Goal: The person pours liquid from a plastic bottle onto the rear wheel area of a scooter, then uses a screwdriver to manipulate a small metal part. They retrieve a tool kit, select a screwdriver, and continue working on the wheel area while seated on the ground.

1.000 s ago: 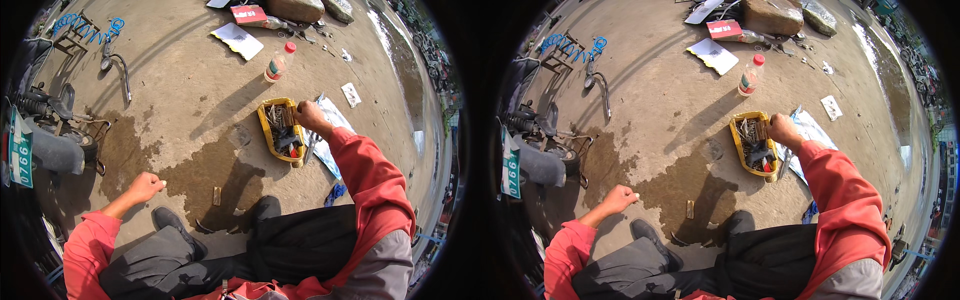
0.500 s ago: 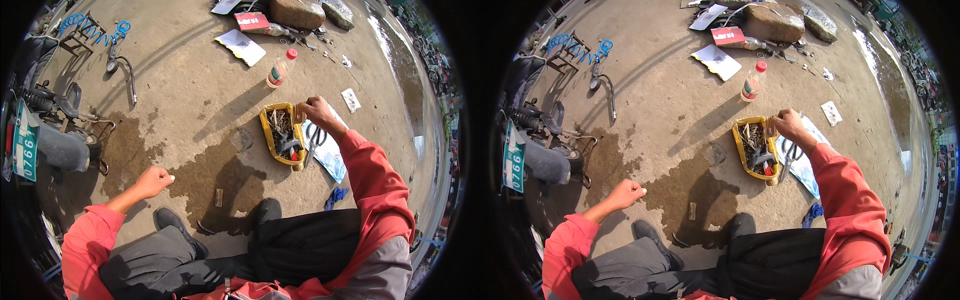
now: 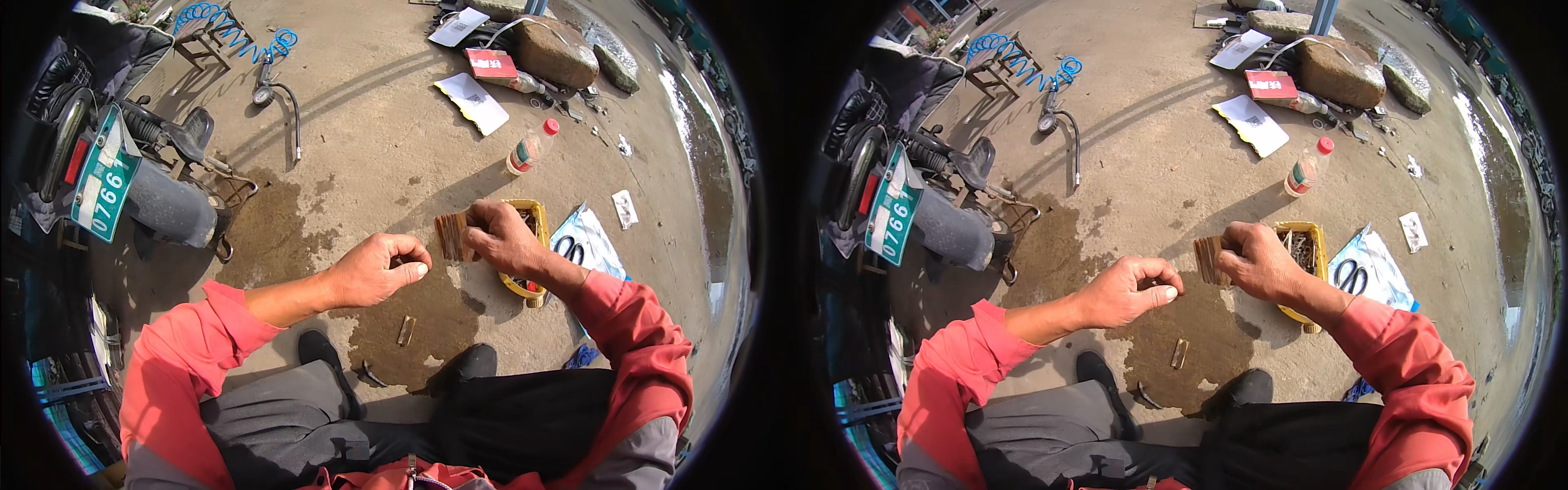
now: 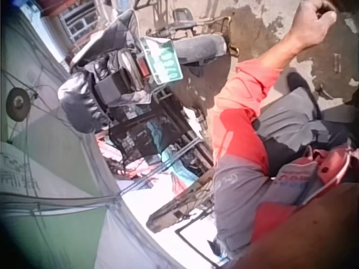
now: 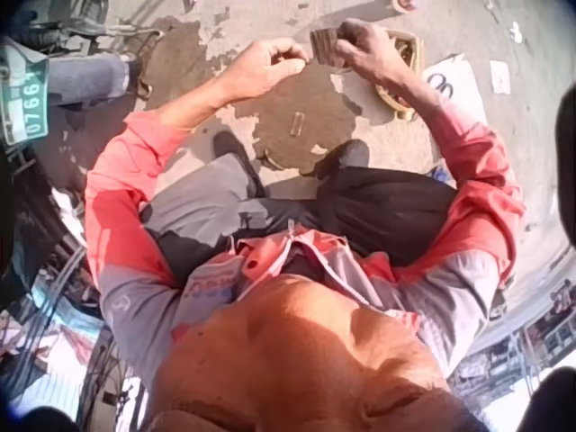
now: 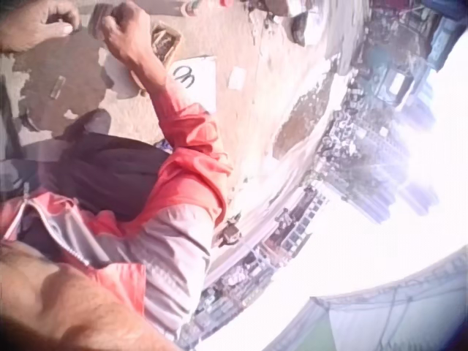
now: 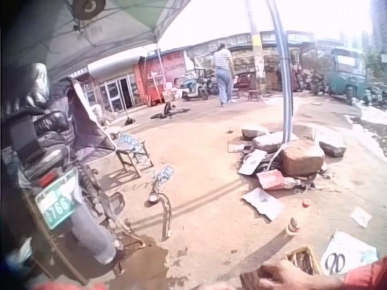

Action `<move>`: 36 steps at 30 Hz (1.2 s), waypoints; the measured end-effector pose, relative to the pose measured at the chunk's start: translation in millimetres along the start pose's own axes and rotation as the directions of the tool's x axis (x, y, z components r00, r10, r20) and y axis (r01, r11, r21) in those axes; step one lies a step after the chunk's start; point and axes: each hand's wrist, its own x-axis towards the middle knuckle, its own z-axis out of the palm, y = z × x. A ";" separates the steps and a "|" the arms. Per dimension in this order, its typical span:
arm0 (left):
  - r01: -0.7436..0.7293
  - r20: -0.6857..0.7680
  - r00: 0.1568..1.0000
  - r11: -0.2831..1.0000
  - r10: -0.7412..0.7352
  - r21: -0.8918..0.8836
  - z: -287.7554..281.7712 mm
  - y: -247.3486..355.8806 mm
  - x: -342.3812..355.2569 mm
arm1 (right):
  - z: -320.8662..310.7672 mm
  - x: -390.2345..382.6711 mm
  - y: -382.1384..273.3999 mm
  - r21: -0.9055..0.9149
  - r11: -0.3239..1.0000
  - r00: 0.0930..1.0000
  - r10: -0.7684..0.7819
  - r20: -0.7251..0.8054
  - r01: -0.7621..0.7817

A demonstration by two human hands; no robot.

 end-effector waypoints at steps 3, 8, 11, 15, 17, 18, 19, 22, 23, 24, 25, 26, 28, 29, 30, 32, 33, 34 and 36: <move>-0.044 -0.100 0.995 0.992 0.032 -0.115 -0.2 -1.5 2.3 | 10.0 -4.3 -27.2 -0.031 0.997 0.998 -0.070 -0.006 0.070; -0.074 -0.188 0.982 0.971 0.030 -0.228 -0.1 -6.2 2.3 | 25.5 -10.1 -40.1 0.028 0.978 0.978 -0.208 -0.024 0.209; -0.104 -0.237 0.970 0.970 0.050 -0.221 0.3 0.9 -0.7 | 29.6 -10.6 -41.1 -0.004 0.945 0.945 -0.327 -0.021 0.327; -0.121 -0.268 0.962 0.962 0.053 -0.243 -1.1 2.6 -2.7 | 29.9 -12.5 -46.1 -0.022 0.933 0.933 -0.357 0.041 0.358; -0.127 -0.281 0.958 0.965 0.059 -0.228 -2.4 0.2 -3.1 | 29.8 -13.4 -48.8 -0.017 0.935 0.934 -0.354 0.051 0.355; -0.130 -0.286 0.956 0.967 0.063 -0.221 -2.9 -0.9 -3.1 | 28.9 -13.6 -49.9 -0.024 0.934 0.933 -0.355 0.061 0.357; -0.130 -0.287 0.956 0.966 0.062 -0.225 -3.4 -1.5 -3.3 | 28.5 -13.7 -50.4 -0.031 0.933 0.932 -0.356 0.070 0.359; -0.134 -0.288 0.956 0.963 0.063 -0.234 -4.4 -3.7 -4.1 | 30.9 -14.5 -50.3 0.008 0.933 0.931 -0.360 0.054 0.360; -0.139 -0.286 0.956 0.962 0.068 -0.235 -4.6 -5.4 -3.7 | 32.0 -14.9 -51.1 0.035 0.937 0.937 -0.348 0.032 0.347; -0.143 -0.285 0.956 0.961 0.072 -0.237 -4.7 -6.2 -3.6 | 33.2 -15.3 -52.7 0.062 0.940 0.942 -0.336 0.011 0.335; -0.142 -0.285 0.956 0.962 0.071 -0.234 -4.7 -6.1 -4.1 | 33.9 -15.6 -53.5 0.090 0.942 0.946 -0.324 -0.010 0.323; -0.141 -0.284 0.956 0.963 0.071 -0.232 -4.5 -5.1 -4.3 | 33.4 -15.9 -53.2 0.100 0.948 0.953 -0.304 -0.010 0.303; -0.145 -0.291 0.954 0.965 0.077 -0.219 -3.2 -1.6 -5.5 | 32.5 -16.2 -52.6 0.121 0.957 0.964 -0.265 -0.007 0.264; -0.151 -0.296 0.952 0.966 0.085 -0.210 -1.7 1.2 -6.2 | 31.8 -16.9 -53.7 0.124 0.963 0.971 -0.241 -0.007 0.240; -0.158 -0.301 0.949 0.967 0.092 -0.201 -0.5 2.4 -6.4 | 31.2 -17.7 -55.7 0.128 0.968 0.976 -0.217 -0.008 0.216; -0.170 -0.290 0.950 0.971 0.116 -0.168 0.3 -0.6 -4.5 | 31.7 -18.6 -57.6 0.146 0.971 0.982 -0.188 -0.031 0.190; -0.176 -0.284 0.950 0.973 0.128 -0.152 0.8 -1.1 -3.9 | 32.6 -19.2 -58.0 0.161 0.969 0.982 -0.183 -0.053 0.189; -0.159 -0.280 0.953 0.976 0.114 -0.146 1.2 -0.9 -4.0 | 33.0 -19.6 -57.8 0.175 0.966 0.981 -0.178 -0.076 0.189; -0.124 -0.276 0.958 0.983 0.083 -0.133 1.9 1.9 -6.3 | 33.3 -18.4 -53.4 0.203 0.969 0.990 -0.132 -0.056 0.141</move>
